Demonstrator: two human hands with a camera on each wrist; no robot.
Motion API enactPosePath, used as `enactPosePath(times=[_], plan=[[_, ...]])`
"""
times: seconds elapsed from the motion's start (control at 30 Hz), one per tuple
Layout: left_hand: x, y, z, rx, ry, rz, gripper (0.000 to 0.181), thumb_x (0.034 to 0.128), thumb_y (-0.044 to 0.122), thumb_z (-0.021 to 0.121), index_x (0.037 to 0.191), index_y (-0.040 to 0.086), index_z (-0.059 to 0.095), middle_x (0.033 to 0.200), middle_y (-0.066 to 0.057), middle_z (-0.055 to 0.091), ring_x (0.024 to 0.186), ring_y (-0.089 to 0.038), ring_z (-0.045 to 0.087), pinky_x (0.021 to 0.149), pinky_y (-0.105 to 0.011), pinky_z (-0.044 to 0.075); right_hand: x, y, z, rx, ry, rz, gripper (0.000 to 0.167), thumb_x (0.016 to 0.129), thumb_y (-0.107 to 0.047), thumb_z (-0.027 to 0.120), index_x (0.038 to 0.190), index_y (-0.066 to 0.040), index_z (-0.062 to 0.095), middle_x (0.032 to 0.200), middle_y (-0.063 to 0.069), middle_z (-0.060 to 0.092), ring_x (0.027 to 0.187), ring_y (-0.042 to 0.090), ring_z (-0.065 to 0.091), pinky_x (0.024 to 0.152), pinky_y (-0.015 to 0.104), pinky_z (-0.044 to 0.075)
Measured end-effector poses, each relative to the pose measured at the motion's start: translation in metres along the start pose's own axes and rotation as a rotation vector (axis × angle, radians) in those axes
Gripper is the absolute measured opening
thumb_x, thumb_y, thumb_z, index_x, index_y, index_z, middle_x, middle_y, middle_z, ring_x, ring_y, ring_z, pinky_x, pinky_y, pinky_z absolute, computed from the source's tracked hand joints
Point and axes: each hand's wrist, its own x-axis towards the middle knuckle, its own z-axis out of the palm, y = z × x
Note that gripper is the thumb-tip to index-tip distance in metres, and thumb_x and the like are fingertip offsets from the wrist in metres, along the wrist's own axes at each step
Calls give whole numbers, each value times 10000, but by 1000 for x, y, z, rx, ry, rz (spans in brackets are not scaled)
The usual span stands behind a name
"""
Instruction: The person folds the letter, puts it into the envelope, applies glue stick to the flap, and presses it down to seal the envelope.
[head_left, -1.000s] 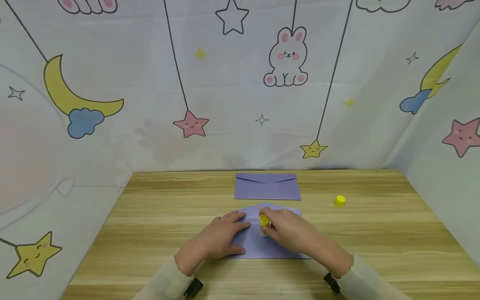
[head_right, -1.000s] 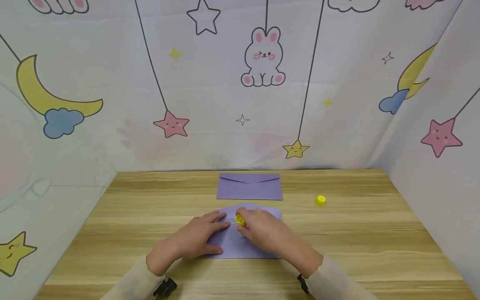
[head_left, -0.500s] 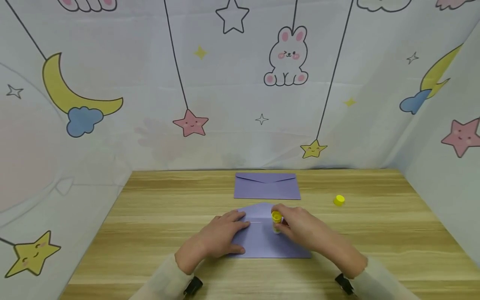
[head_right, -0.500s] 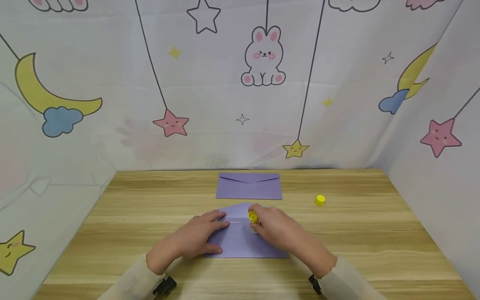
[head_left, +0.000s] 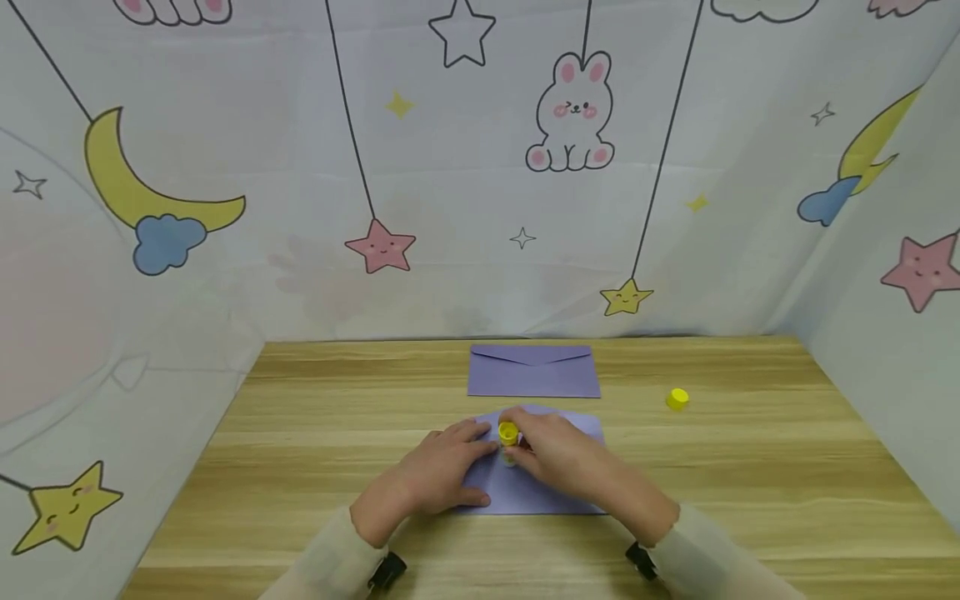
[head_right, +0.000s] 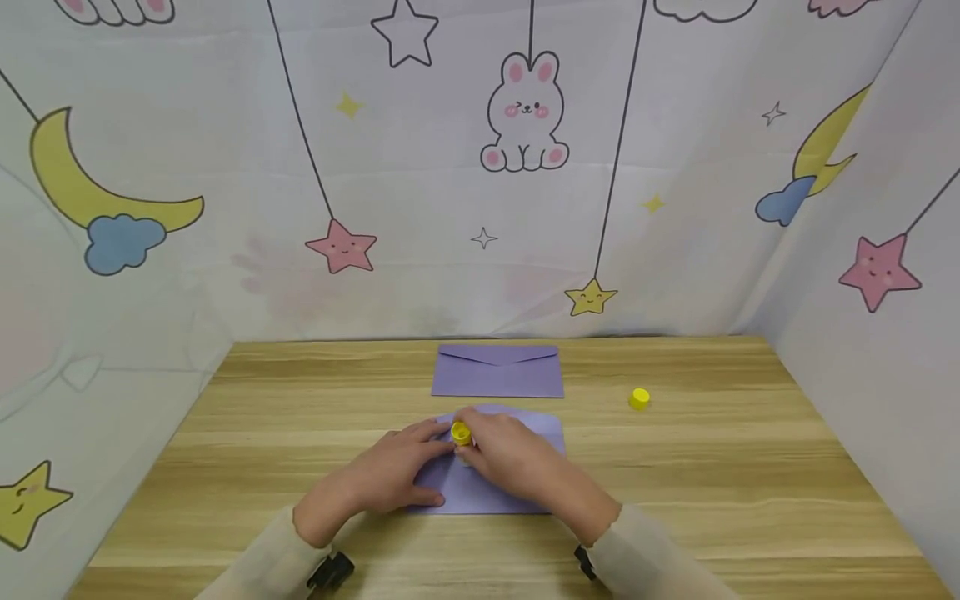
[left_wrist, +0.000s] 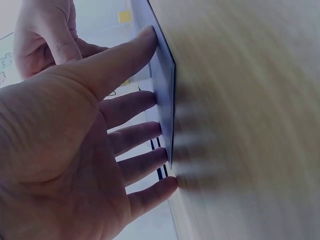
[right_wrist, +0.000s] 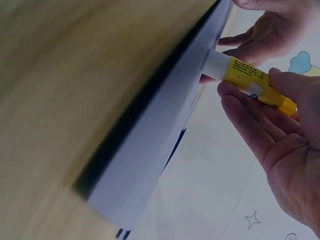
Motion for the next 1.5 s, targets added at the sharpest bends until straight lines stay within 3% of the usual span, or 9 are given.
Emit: enactPosePath(times=[0.3,0.63,0.83,1.1,1.3,1.5], plan=[[0,-1,0,-11,7,-2,685,915,396,857,1483,96,622,1618,-158,454,1521,-362,385,1122,-605,426,0,-6,-4,-35,-11,-28,334,1025,-163,739,1312,-52,608,920,-52,659,770,58,622,652,274,536],[2,0,0,28,-3,-12,705,917,441,845,1497,113,616,1632,-137,447,1528,-350,380,1135,-590,425,-22,7,-18,-75,-11,49,303,1011,-167,756,1264,-69,622,891,-80,658,745,31,615,642,268,534],[2,1,-1,25,-1,-11,707,908,437,855,1488,107,623,1625,-146,454,1524,-365,382,1135,-595,422,-34,18,-26,-57,11,78,327,1003,-130,756,1285,-37,620,882,-71,673,752,35,628,650,279,546],[2,0,-1,0,-3,-31,721,905,430,860,1495,100,607,1622,-149,449,1519,-348,385,1138,-601,413,-39,26,-36,30,47,13,254,994,-143,772,1200,-93,631,941,-97,661,823,48,657,714,286,580],[3,0,-2,10,0,-24,733,899,441,864,1492,100,600,1608,-146,453,1502,-338,392,1129,-599,418,-40,22,-53,125,137,24,211,1003,-221,772,1155,-116,673,897,-141,653,836,46,670,709,266,588],[4,0,-4,-1,33,8,755,876,390,890,1477,51,585,1573,-148,477,1477,-344,405,1099,-604,435,-37,21,-59,242,330,55,216,954,-259,835,1117,-192,710,953,-91,670,855,116,670,698,291,595]])
